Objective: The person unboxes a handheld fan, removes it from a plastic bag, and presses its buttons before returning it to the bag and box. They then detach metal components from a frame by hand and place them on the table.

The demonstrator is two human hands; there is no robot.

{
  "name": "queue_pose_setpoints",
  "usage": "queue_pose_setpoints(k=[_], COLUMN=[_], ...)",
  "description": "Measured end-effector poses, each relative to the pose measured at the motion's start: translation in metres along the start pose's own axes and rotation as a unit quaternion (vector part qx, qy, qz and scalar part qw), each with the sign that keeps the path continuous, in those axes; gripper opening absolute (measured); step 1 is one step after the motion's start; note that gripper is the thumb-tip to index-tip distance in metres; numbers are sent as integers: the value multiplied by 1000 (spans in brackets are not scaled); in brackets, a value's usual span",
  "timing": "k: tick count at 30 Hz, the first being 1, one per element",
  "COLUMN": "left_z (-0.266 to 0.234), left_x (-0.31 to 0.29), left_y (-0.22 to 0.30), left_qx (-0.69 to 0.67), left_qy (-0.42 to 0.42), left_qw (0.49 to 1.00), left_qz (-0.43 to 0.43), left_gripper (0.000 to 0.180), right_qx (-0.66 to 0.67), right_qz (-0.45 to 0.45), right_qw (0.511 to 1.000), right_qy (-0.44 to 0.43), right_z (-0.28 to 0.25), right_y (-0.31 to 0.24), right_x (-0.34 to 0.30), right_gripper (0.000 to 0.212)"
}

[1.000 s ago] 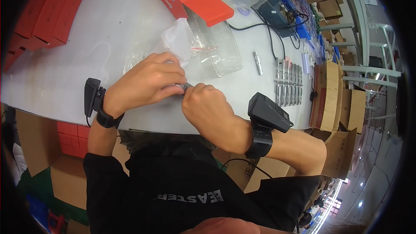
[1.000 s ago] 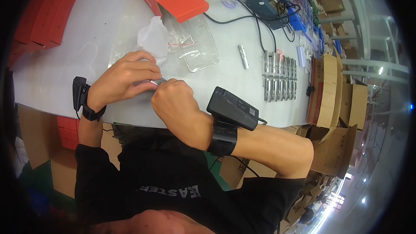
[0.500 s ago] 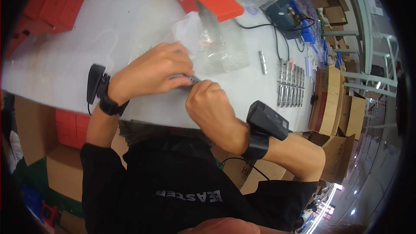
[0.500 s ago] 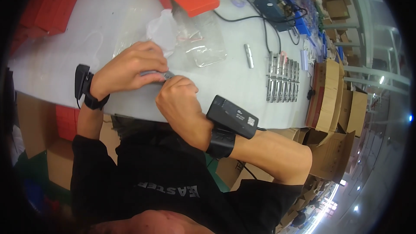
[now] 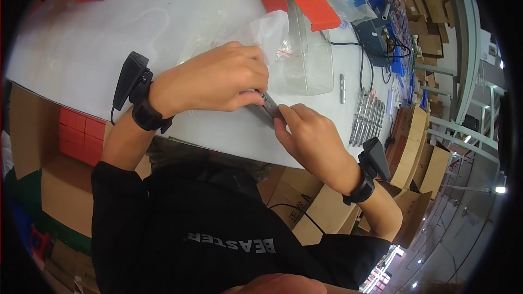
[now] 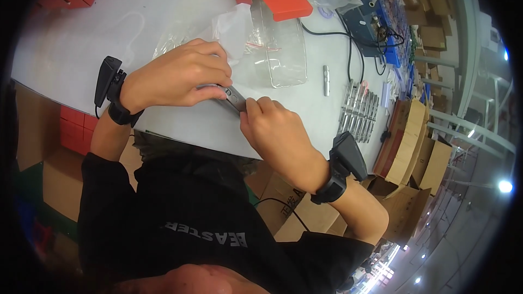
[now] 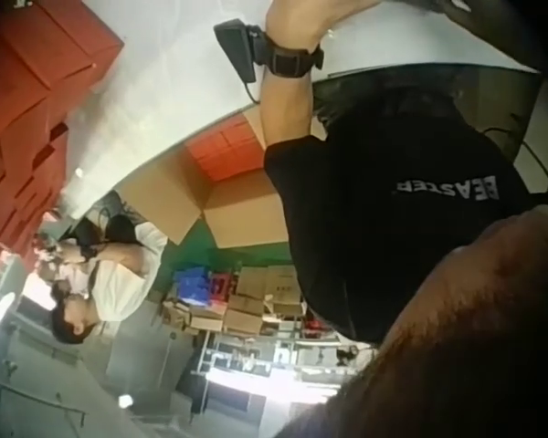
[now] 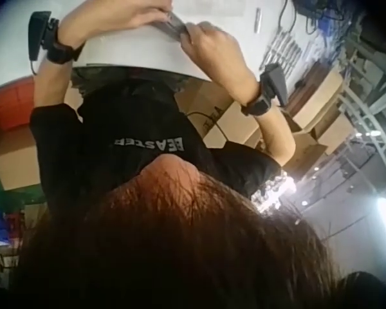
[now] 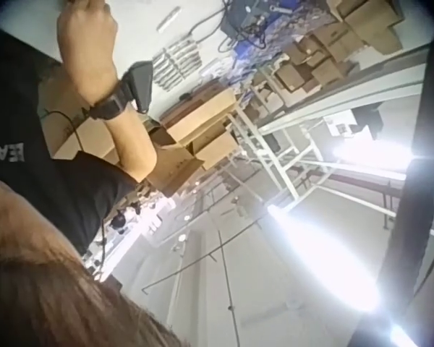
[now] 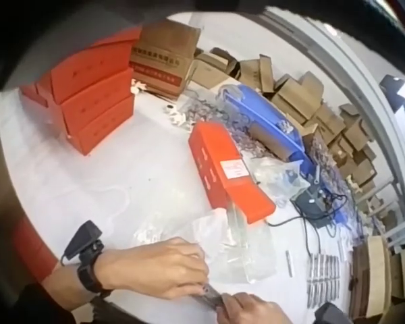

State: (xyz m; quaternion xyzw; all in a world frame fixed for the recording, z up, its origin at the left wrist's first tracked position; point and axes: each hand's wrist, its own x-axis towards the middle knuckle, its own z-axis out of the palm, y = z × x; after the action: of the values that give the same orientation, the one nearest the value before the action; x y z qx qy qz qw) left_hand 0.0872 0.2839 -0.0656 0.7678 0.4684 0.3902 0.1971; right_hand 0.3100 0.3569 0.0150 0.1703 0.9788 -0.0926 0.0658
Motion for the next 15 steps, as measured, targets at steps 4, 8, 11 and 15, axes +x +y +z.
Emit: queue_pose_setpoints(k=[4, 8, 11, 15], left_z=[1, 2, 3, 4], left_x=[0, 0, 1, 1], left_y=[0, -1, -1, -3], left_qx=[12, 22, 28, 50], left_qy=[5, 9, -1, 42], left_qw=[1000, 1000, 1000, 997], left_qz=[8, 13, 12, 37], left_gripper=[16, 16, 16, 15], right_qx=[73, 20, 23, 22], right_qz=[-6, -26, -64, -42], right_qw=[996, 992, 988, 985], right_qy=[-58, -119, -138, -165], right_z=[-11, -18, -20, -19], right_y=[8, 7, 11, 10], right_x=[8, 18, 24, 31], right_gripper=[14, 18, 19, 16])
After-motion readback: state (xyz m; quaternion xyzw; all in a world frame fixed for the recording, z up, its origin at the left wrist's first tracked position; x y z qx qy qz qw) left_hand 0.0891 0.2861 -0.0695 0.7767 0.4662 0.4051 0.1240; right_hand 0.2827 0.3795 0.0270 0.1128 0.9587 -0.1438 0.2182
